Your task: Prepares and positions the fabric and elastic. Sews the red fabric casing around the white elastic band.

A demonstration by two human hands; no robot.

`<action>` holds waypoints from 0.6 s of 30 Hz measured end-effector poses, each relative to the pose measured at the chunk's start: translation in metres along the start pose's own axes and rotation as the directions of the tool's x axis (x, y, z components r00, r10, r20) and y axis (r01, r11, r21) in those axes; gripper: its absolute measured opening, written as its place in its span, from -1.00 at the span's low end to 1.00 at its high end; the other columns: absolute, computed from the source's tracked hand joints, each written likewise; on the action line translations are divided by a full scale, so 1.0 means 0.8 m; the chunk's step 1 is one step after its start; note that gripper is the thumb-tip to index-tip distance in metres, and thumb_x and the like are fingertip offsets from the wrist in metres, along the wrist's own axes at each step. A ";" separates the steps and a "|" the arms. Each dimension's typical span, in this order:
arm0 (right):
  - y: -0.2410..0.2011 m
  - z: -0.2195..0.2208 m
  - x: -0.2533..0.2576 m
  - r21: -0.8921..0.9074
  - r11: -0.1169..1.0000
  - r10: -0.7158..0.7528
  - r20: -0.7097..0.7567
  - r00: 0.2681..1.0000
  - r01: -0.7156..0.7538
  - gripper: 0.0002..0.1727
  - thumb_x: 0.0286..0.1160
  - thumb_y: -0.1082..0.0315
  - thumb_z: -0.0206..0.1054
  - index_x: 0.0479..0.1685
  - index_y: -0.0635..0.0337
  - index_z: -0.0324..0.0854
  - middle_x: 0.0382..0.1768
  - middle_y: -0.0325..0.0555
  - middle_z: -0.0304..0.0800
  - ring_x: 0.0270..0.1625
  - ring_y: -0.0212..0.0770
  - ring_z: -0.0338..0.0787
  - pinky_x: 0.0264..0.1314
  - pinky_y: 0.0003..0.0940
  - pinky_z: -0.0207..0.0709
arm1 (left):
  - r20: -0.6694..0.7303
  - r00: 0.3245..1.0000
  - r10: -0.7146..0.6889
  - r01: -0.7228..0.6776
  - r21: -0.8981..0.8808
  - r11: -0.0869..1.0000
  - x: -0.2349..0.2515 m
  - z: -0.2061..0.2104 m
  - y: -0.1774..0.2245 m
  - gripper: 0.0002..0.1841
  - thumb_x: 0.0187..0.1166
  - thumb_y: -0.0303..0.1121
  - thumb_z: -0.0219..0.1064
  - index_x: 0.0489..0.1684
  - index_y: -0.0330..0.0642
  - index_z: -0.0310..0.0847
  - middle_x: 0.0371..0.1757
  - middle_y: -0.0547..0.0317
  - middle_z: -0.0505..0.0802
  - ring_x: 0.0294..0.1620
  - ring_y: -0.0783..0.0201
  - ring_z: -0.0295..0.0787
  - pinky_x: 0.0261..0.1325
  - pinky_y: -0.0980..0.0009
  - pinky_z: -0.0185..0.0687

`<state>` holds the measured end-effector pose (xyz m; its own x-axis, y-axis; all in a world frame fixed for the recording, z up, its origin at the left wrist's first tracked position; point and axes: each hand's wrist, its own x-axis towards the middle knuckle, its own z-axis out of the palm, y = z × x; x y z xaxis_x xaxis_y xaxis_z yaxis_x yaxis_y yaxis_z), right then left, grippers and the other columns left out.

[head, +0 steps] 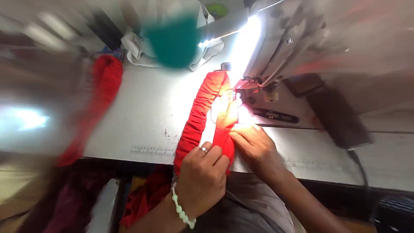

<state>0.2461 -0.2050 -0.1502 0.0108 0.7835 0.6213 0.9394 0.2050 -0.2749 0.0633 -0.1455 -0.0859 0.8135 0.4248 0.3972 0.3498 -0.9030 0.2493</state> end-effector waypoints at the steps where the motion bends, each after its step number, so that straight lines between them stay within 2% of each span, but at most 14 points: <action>1: -0.003 0.001 -0.002 -0.007 1.000 0.014 0.008 1.000 -0.014 -0.78 0.53 0.55 0.22 -0.27 0.23 0.81 -0.17 0.02 0.93 -0.02 -0.04 0.89 0.04 -0.22 0.66 | 0.048 0.999 0.017 -0.017 -0.010 1.000 0.005 0.000 -0.006 -0.86 0.33 -0.41 0.25 -0.55 -0.13 0.72 -0.53 0.17 0.66 -0.39 0.12 0.66 -0.39 0.26 0.49; 3: -0.008 0.002 -0.004 -0.018 0.999 0.035 0.019 0.999 -0.035 -0.78 0.54 0.54 0.21 -0.30 0.23 0.80 -0.17 0.05 0.92 -0.04 -0.01 0.90 -0.02 -0.20 0.68 | 0.177 0.983 0.056 -0.043 -0.075 0.996 0.018 -0.003 -0.021 -0.82 0.38 -0.33 0.24 -0.52 -0.12 0.74 -0.41 0.13 0.76 -0.23 0.08 0.75 -0.08 0.11 0.58; 4: -0.009 0.001 -0.004 -0.016 0.999 0.046 0.025 0.999 -0.046 -0.78 0.56 0.51 0.21 -0.29 0.23 0.80 -0.16 0.06 0.91 -0.04 0.01 0.88 -0.04 -0.19 0.66 | 0.233 0.969 0.081 -0.048 -0.146 0.988 0.026 -0.005 -0.029 -0.77 0.42 -0.32 0.20 -0.54 -0.13 0.74 -0.35 0.12 0.79 -0.15 0.09 0.76 0.08 0.08 0.55; 5: -0.009 0.001 -0.004 -0.020 0.998 0.056 0.028 0.998 -0.056 -0.78 0.57 0.48 0.22 -0.28 0.21 0.81 -0.14 0.07 0.90 -0.04 0.02 0.87 -0.04 -0.19 0.67 | 0.277 0.955 0.111 -0.049 -0.221 0.974 0.034 -0.007 -0.034 -0.73 0.48 -0.33 0.15 -0.56 -0.15 0.73 -0.30 0.10 0.80 -0.08 0.10 0.76 0.20 0.08 0.53; 6: -0.009 0.002 -0.003 -0.017 0.998 0.060 0.028 0.998 -0.060 -0.78 0.56 0.47 0.23 -0.28 0.20 0.82 -0.14 0.07 0.89 -0.04 0.03 0.86 -0.05 -0.19 0.67 | 0.294 0.947 0.129 -0.049 -0.265 0.963 0.040 -0.006 -0.036 -0.70 0.51 -0.34 0.13 -0.58 -0.17 0.72 -0.29 0.08 0.80 -0.07 0.10 0.77 0.22 0.09 0.52; 8: -0.009 0.003 -0.002 -0.013 0.998 0.054 0.028 0.998 -0.054 -0.79 0.53 0.49 0.22 -0.31 0.20 0.80 -0.15 0.08 0.89 -0.05 0.04 0.87 -0.08 -0.20 0.68 | 0.271 0.958 0.093 -0.024 -0.246 0.969 0.044 0.003 -0.035 -0.72 0.55 -0.30 0.16 -0.47 -0.21 0.72 -0.25 0.03 0.80 -0.08 0.07 0.78 0.13 0.10 0.58; 10: -0.007 0.004 -0.001 -0.008 0.998 0.058 0.029 0.998 -0.058 -0.80 0.52 0.47 0.23 -0.32 0.22 0.79 -0.20 0.08 0.88 -0.10 0.04 0.86 -0.11 -0.18 0.67 | 0.253 0.968 0.000 0.033 -0.125 0.992 0.041 0.013 -0.033 -0.70 0.50 -0.14 0.36 -0.13 -0.22 0.76 -0.03 -0.04 0.83 0.01 0.00 0.81 0.04 0.07 0.68; 11: -0.005 0.005 0.000 -0.017 0.998 0.069 0.030 0.997 -0.068 -0.81 0.53 0.46 0.24 -0.33 0.23 0.78 -0.24 0.07 0.86 -0.14 0.04 0.85 -0.13 -0.17 0.67 | 0.263 0.963 -0.052 0.072 -0.069 0.995 0.037 0.018 -0.032 -0.61 0.42 -0.13 0.45 0.04 -0.25 0.75 0.08 -0.11 0.82 0.07 -0.09 0.81 0.03 0.04 0.72; 12: -0.005 0.006 0.001 -0.024 0.996 0.082 0.028 0.996 -0.081 -0.81 0.53 0.44 0.24 -0.33 0.25 0.77 -0.26 0.06 0.84 -0.17 0.05 0.83 -0.15 -0.17 0.66 | 0.248 0.964 -0.092 0.102 -0.026 0.994 0.030 0.024 -0.031 -0.58 0.34 -0.22 0.49 0.11 -0.28 0.74 0.12 -0.18 0.82 0.08 -0.17 0.81 0.00 0.04 0.76; 13: -0.005 0.006 0.002 -0.028 0.995 0.095 0.026 0.995 -0.094 -0.81 0.52 0.42 0.25 -0.31 0.26 0.78 -0.26 0.07 0.85 -0.18 0.07 0.83 -0.14 -0.17 0.67 | 0.206 0.972 -0.115 0.118 -0.003 0.993 0.022 0.029 -0.029 -0.61 0.30 -0.33 0.51 0.09 -0.31 0.75 0.05 -0.20 0.83 0.03 -0.19 0.82 -0.06 0.07 0.79; 14: -0.005 0.006 0.003 -0.030 0.994 0.107 0.027 0.994 -0.106 -0.80 0.52 0.40 0.25 -0.25 0.26 0.79 -0.22 0.07 0.86 -0.16 0.07 0.84 -0.12 -0.16 0.68 | 0.150 0.982 -0.115 0.114 0.011 0.993 0.015 0.032 -0.026 -0.69 0.29 -0.40 0.50 -0.01 -0.32 0.77 -0.07 -0.18 0.83 -0.07 -0.18 0.83 -0.14 0.11 0.79; 16: -0.008 0.004 0.005 -0.027 0.993 0.112 0.025 0.993 -0.111 -0.78 0.55 0.39 0.26 -0.07 0.26 0.80 -0.09 0.11 0.87 -0.07 0.09 0.85 -0.03 -0.17 0.71 | 0.064 0.995 -0.080 0.079 0.014 0.997 0.003 0.030 -0.019 -0.84 0.31 -0.45 0.45 -0.23 -0.29 0.78 -0.25 -0.08 0.81 -0.20 -0.09 0.82 -0.21 0.19 0.77; 18: -0.011 0.004 0.004 -0.016 0.997 0.079 0.001 0.997 -0.079 -0.75 0.58 0.45 0.25 0.05 0.20 0.81 0.02 0.11 0.87 0.04 0.07 0.85 0.05 -0.19 0.70 | 0.021 0.999 -0.039 0.038 0.019 0.999 -0.007 0.019 -0.007 -0.93 0.38 -0.45 0.37 -0.34 -0.24 0.76 -0.31 0.00 0.78 -0.26 -0.01 0.77 -0.28 0.29 0.71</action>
<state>0.2366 -0.2026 -0.1479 0.0843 0.7979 0.5968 0.9409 0.1334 -0.3112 0.0641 -0.1440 -0.1031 0.8090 0.4579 0.3686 0.3894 -0.8872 0.2476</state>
